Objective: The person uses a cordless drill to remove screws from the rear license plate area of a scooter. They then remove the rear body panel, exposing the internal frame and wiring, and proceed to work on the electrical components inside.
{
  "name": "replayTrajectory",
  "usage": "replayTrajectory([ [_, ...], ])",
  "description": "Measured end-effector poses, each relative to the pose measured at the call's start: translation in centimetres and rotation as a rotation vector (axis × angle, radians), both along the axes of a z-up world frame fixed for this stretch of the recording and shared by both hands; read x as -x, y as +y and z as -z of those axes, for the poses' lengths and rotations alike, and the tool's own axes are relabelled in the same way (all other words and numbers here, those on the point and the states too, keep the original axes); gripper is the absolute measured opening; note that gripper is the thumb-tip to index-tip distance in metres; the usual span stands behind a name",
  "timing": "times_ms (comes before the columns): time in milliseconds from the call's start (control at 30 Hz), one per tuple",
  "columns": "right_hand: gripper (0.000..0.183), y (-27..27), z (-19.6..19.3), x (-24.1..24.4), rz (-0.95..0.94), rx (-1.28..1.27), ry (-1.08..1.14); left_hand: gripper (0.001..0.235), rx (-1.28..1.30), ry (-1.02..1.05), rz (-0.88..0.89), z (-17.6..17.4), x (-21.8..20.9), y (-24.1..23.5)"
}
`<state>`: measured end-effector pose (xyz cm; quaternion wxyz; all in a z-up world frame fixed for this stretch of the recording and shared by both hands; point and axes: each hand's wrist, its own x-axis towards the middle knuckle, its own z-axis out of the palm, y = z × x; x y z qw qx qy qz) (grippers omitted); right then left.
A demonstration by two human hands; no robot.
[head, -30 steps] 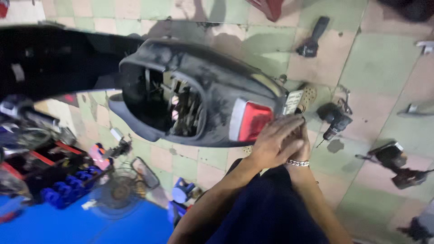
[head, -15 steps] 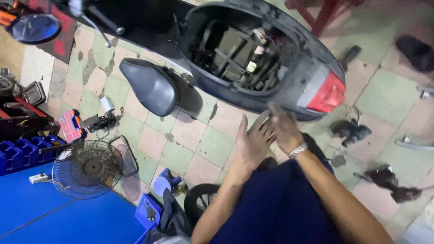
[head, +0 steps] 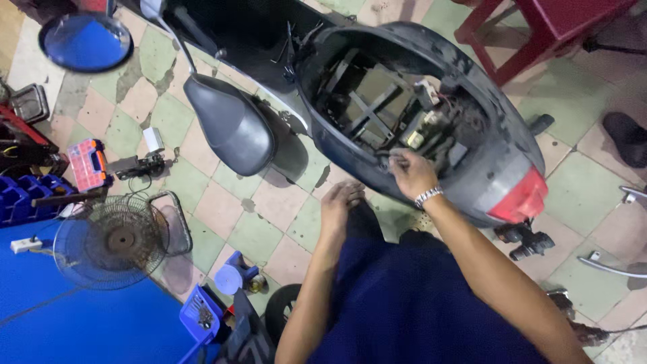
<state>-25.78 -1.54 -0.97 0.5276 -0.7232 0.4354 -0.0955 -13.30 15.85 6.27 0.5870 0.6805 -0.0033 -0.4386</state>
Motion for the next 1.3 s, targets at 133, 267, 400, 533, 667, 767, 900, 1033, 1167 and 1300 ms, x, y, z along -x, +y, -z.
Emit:
replayTrajectory([
  [133, 0.042, -3.9, 11.3, -8.9, -0.008, -0.004, 0.076, 0.019, -0.129, -0.840, 0.291, 0.8, -5.2, -5.9],
  [267, 0.067, -7.9, 20.7, -15.2, -0.028, 0.220, 0.373, 0.027, 0.000, -1.301, 0.636, 4.8, -12.5, -11.6],
  [400, 0.077, -6.3, 24.0, -16.4, 0.008, 0.127, 0.654, 0.023, -0.033, -1.203, 0.854, 9.2, -17.1, -13.2],
  [533, 0.072, -8.2, 27.1, -14.8, -0.164, -0.029, 0.739, 0.019, -0.031, -1.059, 0.935, 9.1, -17.8, -12.7],
  [667, 0.064, -9.8, 26.6, -16.0, -0.155, -0.195, 0.612, 0.024, 0.007, -1.110, 0.940, 8.8, -19.0, -14.0],
  [767, 0.055, -9.2, 21.6, -18.7, -0.153, -0.118, 0.691, 0.022, 0.032, -1.089, 0.946, 9.1, -19.2, -13.8],
  [900, 0.047, -11.3, 13.7, -23.0, -0.137, -0.039, 0.757, 0.023, 0.032, -1.080, 0.963, 9.1, -19.0, -13.4],
  [1033, 0.046, -12.0, 10.9, -25.5, -0.112, -0.039, 0.822, 0.024, 0.017, -1.096, 0.978, 9.2, -19.0, -13.5],
  [1167, 0.042, -11.2, 11.6, -24.6, -0.086, 0.041, 0.794, 0.026, -0.011, -1.095, 1.015, 9.1, -19.0, -13.3],
  [1300, 0.041, -9.5, 14.5, -21.8, -0.067, 0.129, 0.754, 0.026, 0.012, -1.111, 1.007, 9.0, -19.0, -13.1],
])
